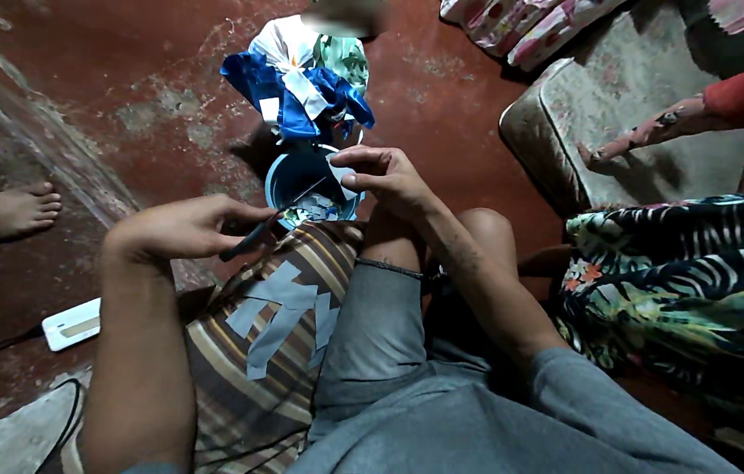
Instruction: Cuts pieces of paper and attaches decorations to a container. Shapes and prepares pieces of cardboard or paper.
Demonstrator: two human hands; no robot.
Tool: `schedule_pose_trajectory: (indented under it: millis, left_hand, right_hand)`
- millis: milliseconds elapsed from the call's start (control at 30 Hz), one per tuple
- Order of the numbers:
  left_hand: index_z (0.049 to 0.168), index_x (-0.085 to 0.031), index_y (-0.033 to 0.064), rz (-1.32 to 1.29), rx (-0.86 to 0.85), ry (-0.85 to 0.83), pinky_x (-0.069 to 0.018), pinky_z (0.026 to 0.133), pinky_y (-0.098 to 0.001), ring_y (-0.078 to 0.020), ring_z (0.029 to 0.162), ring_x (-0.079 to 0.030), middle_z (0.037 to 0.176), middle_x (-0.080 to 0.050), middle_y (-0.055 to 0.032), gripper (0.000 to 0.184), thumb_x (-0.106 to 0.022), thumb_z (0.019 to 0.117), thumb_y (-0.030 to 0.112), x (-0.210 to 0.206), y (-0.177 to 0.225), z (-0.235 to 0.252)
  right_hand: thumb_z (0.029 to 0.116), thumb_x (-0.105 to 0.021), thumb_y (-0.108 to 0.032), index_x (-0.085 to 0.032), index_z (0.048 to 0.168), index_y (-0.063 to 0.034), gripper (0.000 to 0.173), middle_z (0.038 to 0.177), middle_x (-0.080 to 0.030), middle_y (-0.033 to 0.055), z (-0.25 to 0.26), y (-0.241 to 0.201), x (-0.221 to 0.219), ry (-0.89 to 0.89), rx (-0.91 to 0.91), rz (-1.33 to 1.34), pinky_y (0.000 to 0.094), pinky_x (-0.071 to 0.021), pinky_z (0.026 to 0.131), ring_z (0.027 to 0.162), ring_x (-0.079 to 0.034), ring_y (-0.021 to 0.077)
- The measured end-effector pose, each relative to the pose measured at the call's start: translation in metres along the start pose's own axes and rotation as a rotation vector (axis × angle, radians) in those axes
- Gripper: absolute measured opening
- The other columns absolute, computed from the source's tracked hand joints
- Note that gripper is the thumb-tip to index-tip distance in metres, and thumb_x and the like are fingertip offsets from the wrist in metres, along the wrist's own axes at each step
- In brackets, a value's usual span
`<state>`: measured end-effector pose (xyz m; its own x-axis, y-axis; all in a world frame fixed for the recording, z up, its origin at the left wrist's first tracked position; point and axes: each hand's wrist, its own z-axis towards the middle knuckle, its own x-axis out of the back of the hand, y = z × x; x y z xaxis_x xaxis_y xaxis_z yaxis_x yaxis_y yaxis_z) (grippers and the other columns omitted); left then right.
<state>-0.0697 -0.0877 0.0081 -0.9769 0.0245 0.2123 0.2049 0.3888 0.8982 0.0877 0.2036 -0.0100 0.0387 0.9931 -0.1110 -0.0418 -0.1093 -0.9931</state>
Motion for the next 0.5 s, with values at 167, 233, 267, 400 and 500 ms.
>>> schedule_pose_trajectory:
  millis: [167,233,267,400,500]
  left_hand:
    - [0.141,-0.062,0.0100,-0.002,-0.071,-0.002,-0.0600,0.069,-0.0230,-0.0076,0.081,-0.071,0.103,-0.076,-0.0017,0.055,-0.069,0.0867,0.014,-0.008,0.003,0.010]
    - [0.142,-0.062,0.0097,-0.013,-0.094,-0.013,-0.0594,0.069,-0.0214,-0.0062,0.080,-0.071,0.102,-0.076,-0.0009,0.054,-0.070,0.0880,0.012,-0.009,0.004,0.012]
    - [0.141,-0.062,0.0095,-0.030,-0.096,-0.020,-0.0594,0.069,-0.0214,-0.0067,0.079,-0.071,0.101,-0.076,-0.0015,0.054,-0.071,0.0879,0.011,-0.009,0.004,0.013]
    - [0.141,-0.063,0.0107,-0.027,-0.088,-0.010,-0.0611,0.072,-0.0238,-0.0088,0.082,-0.072,0.102,-0.077,-0.0021,0.055,-0.072,0.0875,0.008,-0.012,0.006,0.017]
    - [0.142,-0.062,0.0101,-0.006,-0.090,0.001,-0.0612,0.074,-0.0240,-0.0079,0.084,-0.072,0.104,-0.076,-0.0015,0.054,-0.071,0.0891,0.008,-0.013,0.006,0.018]
  right_hand:
    - [0.0898,-0.069,0.001,-0.069,0.119,0.0074,0.030,0.125,-0.066,0.0137,0.001,0.001,-0.001,-0.059,-0.008,-0.041,0.0312,-0.0576,0.091,0.106,-0.066,0.0165]
    - [0.0886,-0.072,0.000,-0.069,0.118,0.0071,0.031,0.124,-0.067,0.0133,0.004,0.007,0.002,-0.107,0.003,-0.029,0.0313,-0.0584,0.089,0.104,-0.067,0.0157]
    - [0.0879,-0.072,0.000,-0.069,0.117,0.0070,0.030,0.124,-0.067,0.0131,0.005,0.008,0.002,-0.120,0.004,-0.018,0.0310,-0.0584,0.088,0.103,-0.067,0.0152]
    - [0.0870,-0.072,0.002,-0.070,0.115,0.0068,0.029,0.123,-0.067,0.0131,0.005,0.008,0.002,-0.151,-0.007,0.004,0.0300,-0.0582,0.086,0.101,-0.067,0.0145]
    - [0.0870,-0.071,0.004,-0.070,0.116,0.0065,0.029,0.123,-0.068,0.0128,0.004,0.007,0.001,-0.157,-0.025,0.001,0.0292,-0.0580,0.085,0.100,-0.067,0.0138]
